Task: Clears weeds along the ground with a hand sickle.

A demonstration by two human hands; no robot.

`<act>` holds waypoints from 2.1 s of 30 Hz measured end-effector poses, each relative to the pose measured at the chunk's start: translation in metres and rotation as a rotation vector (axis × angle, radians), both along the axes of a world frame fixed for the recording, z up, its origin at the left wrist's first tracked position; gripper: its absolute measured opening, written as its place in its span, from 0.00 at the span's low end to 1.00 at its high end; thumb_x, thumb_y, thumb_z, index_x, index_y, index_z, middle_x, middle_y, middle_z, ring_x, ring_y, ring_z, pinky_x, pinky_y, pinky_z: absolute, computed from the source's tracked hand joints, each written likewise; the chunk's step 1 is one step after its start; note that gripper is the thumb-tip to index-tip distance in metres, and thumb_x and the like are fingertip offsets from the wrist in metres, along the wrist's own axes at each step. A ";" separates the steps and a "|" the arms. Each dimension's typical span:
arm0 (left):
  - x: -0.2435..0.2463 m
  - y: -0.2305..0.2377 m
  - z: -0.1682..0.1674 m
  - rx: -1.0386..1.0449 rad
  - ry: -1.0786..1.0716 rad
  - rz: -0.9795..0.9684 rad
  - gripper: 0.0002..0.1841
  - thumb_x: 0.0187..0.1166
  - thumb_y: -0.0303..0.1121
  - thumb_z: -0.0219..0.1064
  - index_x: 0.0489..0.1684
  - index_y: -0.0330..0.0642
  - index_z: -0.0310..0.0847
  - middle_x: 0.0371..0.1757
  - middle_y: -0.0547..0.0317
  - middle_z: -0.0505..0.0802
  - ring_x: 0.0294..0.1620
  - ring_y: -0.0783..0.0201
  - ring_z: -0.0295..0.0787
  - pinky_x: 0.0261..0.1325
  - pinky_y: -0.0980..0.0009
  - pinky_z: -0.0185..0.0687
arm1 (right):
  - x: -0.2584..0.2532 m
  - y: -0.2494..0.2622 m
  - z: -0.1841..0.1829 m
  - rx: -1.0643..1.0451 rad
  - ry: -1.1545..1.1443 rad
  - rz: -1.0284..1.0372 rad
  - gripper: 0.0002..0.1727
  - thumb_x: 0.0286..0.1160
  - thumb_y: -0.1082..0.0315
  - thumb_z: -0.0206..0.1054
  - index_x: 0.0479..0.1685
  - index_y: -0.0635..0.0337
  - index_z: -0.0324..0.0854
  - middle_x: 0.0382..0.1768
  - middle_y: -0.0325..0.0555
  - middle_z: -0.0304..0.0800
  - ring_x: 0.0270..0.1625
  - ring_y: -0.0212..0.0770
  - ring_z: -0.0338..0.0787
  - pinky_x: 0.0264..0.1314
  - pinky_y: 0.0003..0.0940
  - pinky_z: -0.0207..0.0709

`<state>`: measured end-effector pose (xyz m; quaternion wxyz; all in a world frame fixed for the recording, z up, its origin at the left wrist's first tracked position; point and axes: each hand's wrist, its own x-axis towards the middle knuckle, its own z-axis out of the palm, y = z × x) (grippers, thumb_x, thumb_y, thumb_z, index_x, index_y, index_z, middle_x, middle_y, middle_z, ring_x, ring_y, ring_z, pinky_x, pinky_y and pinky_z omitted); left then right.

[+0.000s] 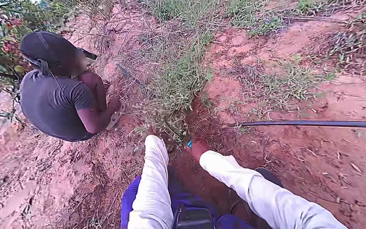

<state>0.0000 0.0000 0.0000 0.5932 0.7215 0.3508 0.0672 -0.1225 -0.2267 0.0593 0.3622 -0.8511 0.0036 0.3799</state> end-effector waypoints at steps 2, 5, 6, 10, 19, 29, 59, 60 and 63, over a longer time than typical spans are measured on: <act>-0.014 -0.037 0.029 -0.108 -0.036 0.005 0.30 0.98 0.45 0.44 0.87 0.27 0.57 0.85 0.33 0.71 0.81 0.50 0.71 0.81 0.54 0.68 | -0.004 0.005 -0.002 0.004 0.013 0.028 0.37 0.95 0.49 0.48 0.88 0.73 0.55 0.78 0.70 0.75 0.82 0.63 0.76 0.83 0.58 0.65; 0.001 -0.043 0.010 0.084 0.152 0.019 0.42 0.89 0.48 0.64 0.90 0.24 0.49 0.86 0.26 0.69 0.87 0.41 0.69 0.86 0.50 0.66 | -0.012 -0.002 -0.014 -0.026 -0.007 0.048 0.37 0.94 0.47 0.50 0.87 0.71 0.55 0.75 0.69 0.78 0.79 0.63 0.79 0.81 0.59 0.69; 0.008 -0.038 -0.008 0.078 0.164 0.056 0.49 0.84 0.47 0.71 0.93 0.26 0.41 0.87 0.26 0.67 0.88 0.40 0.67 0.87 0.50 0.66 | -0.020 -0.008 -0.015 -0.043 -0.015 0.076 0.37 0.93 0.46 0.51 0.86 0.70 0.56 0.73 0.69 0.80 0.78 0.63 0.81 0.79 0.59 0.70; 0.008 -0.038 -0.027 0.256 0.409 -0.110 0.49 0.83 0.47 0.72 0.91 0.23 0.45 0.87 0.29 0.70 0.88 0.44 0.68 0.88 0.54 0.66 | -0.051 -0.052 -0.020 -0.069 0.006 0.166 0.38 0.93 0.44 0.50 0.86 0.70 0.58 0.70 0.72 0.81 0.75 0.67 0.82 0.77 0.61 0.72; 0.018 -0.047 0.016 0.387 0.353 -0.141 0.46 0.80 0.56 0.72 0.83 0.21 0.62 0.79 0.24 0.77 0.82 0.37 0.74 0.84 0.44 0.69 | -0.103 -0.221 -0.016 -0.252 -0.400 -0.034 0.36 0.88 0.46 0.58 0.65 0.81 0.72 0.36 0.77 0.88 0.44 0.79 0.91 0.47 0.70 0.80; -0.004 -0.136 0.134 0.877 0.384 -0.931 0.24 0.92 0.45 0.59 0.66 0.30 0.85 0.66 0.29 0.89 0.74 0.31 0.83 0.79 0.30 0.66 | -0.091 -0.242 -0.009 -0.166 -0.452 -0.384 0.35 0.87 0.47 0.57 0.60 0.81 0.75 0.33 0.71 0.85 0.34 0.67 0.88 0.41 0.65 0.77; -0.030 -0.143 0.074 0.975 0.335 -1.122 0.22 0.87 0.32 0.65 0.77 0.35 0.78 0.85 0.34 0.75 0.87 0.31 0.65 0.86 0.31 0.55 | -0.090 -0.217 -0.031 -0.035 -0.224 -0.415 0.29 0.92 0.50 0.55 0.64 0.75 0.73 0.35 0.61 0.83 0.33 0.51 0.85 0.45 0.51 0.78; -0.033 -0.167 0.057 0.912 0.324 -1.215 0.21 0.89 0.32 0.63 0.77 0.35 0.78 0.84 0.35 0.77 0.86 0.33 0.69 0.86 0.33 0.60 | -0.089 -0.217 -0.032 -0.028 -0.217 -0.407 0.30 0.92 0.49 0.56 0.64 0.75 0.74 0.35 0.61 0.84 0.34 0.53 0.86 0.46 0.52 0.78; -0.042 -0.220 -0.011 0.757 0.533 -1.411 0.33 0.90 0.46 0.61 0.89 0.34 0.63 0.89 0.33 0.70 0.90 0.39 0.65 0.91 0.42 0.56 | -0.089 -0.214 -0.034 -0.007 -0.194 -0.399 0.30 0.92 0.48 0.56 0.64 0.74 0.73 0.33 0.58 0.84 0.31 0.50 0.86 0.43 0.49 0.81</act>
